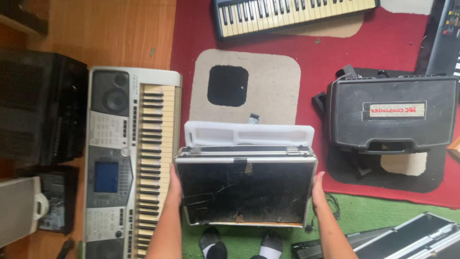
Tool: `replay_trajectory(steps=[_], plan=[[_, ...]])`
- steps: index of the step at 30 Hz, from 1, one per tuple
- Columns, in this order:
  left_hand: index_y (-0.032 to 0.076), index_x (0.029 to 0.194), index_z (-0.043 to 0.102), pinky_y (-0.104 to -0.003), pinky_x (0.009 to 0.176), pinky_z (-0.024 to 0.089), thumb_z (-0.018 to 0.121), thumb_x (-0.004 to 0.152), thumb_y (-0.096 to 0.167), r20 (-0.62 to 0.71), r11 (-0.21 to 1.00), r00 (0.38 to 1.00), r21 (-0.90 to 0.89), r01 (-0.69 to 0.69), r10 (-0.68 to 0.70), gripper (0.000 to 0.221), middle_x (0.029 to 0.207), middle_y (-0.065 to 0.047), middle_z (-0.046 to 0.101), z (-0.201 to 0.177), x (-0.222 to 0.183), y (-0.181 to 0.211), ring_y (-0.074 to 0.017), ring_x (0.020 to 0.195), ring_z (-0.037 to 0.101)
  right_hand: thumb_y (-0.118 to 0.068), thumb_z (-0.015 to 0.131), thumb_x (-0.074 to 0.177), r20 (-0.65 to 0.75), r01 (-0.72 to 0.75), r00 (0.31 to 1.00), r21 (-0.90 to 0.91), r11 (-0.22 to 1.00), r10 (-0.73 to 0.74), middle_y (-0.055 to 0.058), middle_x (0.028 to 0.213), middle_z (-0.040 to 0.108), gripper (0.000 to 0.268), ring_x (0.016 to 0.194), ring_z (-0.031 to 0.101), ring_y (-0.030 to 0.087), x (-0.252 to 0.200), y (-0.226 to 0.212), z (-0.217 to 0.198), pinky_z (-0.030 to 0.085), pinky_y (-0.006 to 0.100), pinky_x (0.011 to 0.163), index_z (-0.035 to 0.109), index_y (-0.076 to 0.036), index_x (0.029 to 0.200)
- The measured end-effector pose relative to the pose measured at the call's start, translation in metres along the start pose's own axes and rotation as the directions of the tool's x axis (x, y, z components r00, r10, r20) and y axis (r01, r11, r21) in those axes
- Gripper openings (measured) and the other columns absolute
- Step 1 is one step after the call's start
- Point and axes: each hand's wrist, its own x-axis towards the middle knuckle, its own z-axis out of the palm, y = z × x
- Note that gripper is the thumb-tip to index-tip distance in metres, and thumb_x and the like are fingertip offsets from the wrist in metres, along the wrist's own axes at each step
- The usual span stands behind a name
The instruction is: The person picks up a silver hard case and carries it to a table. They open the case, place a white foam insert into it, and then place two microphones into the slots of the foam insert.
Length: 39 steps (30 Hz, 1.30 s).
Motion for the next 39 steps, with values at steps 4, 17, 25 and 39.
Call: replay_trajectory(steps=[4, 17, 25, 39], plan=[[0.011, 0.152, 0.047, -0.038, 0.114, 0.039, 0.02, 0.098, 0.071, -0.049, 0.994, 0.994, 0.045, 0.096, -0.093, 0.086, 0.147, -0.012, 0.058, -0.004, 0.009, -0.002, -0.0266, 0.136, 0.054, -0.078, 0.008, 0.094, -0.036, -0.124, 0.992, 0.015, 0.992, 0.124, 0.011, 0.155, 0.05, 0.098, 0.146, 0.043, 0.027, 0.019, 0.006, -0.009, 0.029, 0.038, 0.12, 0.041, -0.01, 0.157], [0.013, 0.155, 0.044, -0.042, 0.114, 0.042, 0.012, 0.093, 0.079, -0.054, 0.97, 0.977, 0.121, 0.212, -0.206, 0.096, 0.148, -0.013, 0.058, -0.003, 0.0, 0.01, -0.0315, 0.137, 0.054, -0.083, 0.005, 0.086, -0.001, -0.193, 0.981, 0.036, 0.98, 0.193, 0.009, 0.161, 0.043, 0.102, 0.148, 0.039, 0.027, 0.006, -0.008, -0.006, 0.032, 0.042, 0.118, 0.032, -0.017, 0.16], [0.02, 0.161, 0.031, -0.047, 0.116, 0.036, 0.011, 0.085, 0.085, -0.034, 0.938, 0.977, 0.273, 0.213, -0.211, 0.102, 0.16, -0.009, 0.044, 0.013, -0.091, 0.09, -0.0296, 0.147, 0.041, -0.086, 0.005, 0.084, -0.05, -0.134, 0.99, -0.059, 0.989, 0.131, 0.007, 0.162, 0.041, 0.107, 0.149, 0.036, 0.026, -0.063, -0.072, 0.002, 0.026, 0.042, 0.121, 0.034, -0.017, 0.16], [0.02, 0.158, 0.041, -0.048, 0.116, 0.037, 0.01, 0.078, 0.092, 0.043, 0.911, 0.961, 0.334, 0.244, -0.273, 0.112, 0.155, -0.01, 0.053, 0.042, -0.358, 0.305, -0.0303, 0.147, 0.045, -0.035, 0.058, 0.09, 0.028, 0.32, 0.947, -0.056, 0.946, -0.319, 0.008, 0.156, 0.045, 0.074, 0.147, 0.036, 0.021, -0.322, -0.246, -0.021, 0.024, 0.036, 0.117, 0.038, -0.007, 0.155]])
